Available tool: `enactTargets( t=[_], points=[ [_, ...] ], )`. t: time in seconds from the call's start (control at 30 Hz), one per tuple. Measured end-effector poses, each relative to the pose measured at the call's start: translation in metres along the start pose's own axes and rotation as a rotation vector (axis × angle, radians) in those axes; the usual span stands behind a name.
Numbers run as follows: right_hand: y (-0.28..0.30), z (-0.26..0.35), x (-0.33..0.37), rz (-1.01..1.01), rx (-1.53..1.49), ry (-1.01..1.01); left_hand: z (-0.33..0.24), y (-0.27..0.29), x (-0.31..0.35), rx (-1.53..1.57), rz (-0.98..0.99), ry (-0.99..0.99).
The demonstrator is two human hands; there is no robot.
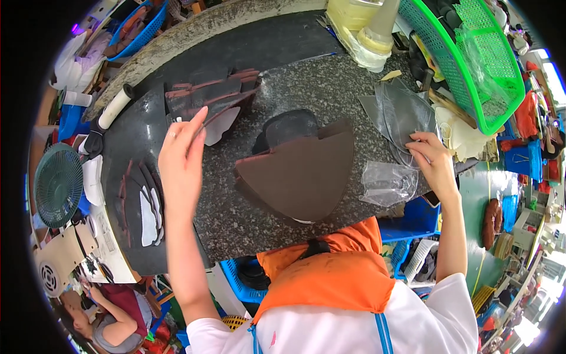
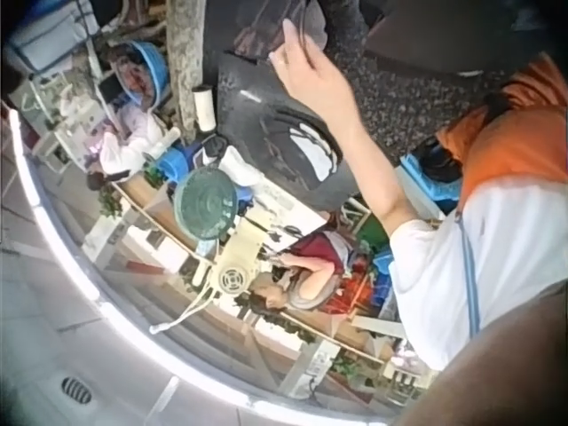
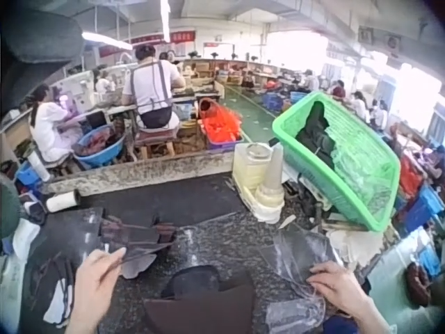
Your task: The person assembles small, multi-layered material components by aligning and stacking them by hand.
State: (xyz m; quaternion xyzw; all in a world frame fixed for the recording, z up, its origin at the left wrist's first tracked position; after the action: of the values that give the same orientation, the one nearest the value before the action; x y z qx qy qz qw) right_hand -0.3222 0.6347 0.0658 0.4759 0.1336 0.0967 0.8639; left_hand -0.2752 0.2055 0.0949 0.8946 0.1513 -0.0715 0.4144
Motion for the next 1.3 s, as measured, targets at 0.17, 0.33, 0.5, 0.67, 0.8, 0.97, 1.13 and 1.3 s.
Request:
enactTargets(
  t=[0.17,0.33,0.5,0.67,0.8,0.97,1.13,1.3],
  points=[
    [0.008,-0.003,-0.007,-0.003,-0.007,0.002,-0.090,-0.044,0.081,-0.104,-0.121,-0.514],
    [0.015,0.021,-0.008,0.024,-0.443,-0.433,-0.091,-0.094,0.121,-0.082,0.252,-0.397],
    [-0.063,0.087,0.007,0.369,-1.098,-0.540,-0.110,-0.090,0.097,0.171,0.121,-0.315],
    [-0.048,0.127,0.003,0.378,-0.751,-0.129,-0.113,-0.077,0.081,0.169,-0.009,-0.351],
    [-0.046,0.136,0.008,0.255,-0.525,0.185,-0.121,-0.071,0.076,0.043,0.087,-0.447],
    [-0.049,0.138,0.009,0.183,-0.592,0.187,-0.117,-0.063,0.078,0.220,0.033,-0.351],
    [-0.052,0.141,0.009,0.206,-0.720,0.147,-0.112,-0.064,0.083,0.271,0.146,-0.150],
    [-0.070,0.133,0.016,0.345,-0.997,-0.232,-0.092,-0.089,0.091,1.176,0.130,0.610]
  ],
)
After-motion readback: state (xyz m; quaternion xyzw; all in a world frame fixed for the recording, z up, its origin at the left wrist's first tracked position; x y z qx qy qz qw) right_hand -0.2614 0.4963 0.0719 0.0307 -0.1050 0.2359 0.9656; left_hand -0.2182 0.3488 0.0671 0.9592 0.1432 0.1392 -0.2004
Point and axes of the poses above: each hand's wrist, its own x-axis away from the middle knuckle, its own y-axis out of the back of the hand, z = x × y, the point moved 4 cm from there along -x, towards the middle knuckle, and after that the axes turned 4 degrees about -z, right-handed, at the moved point
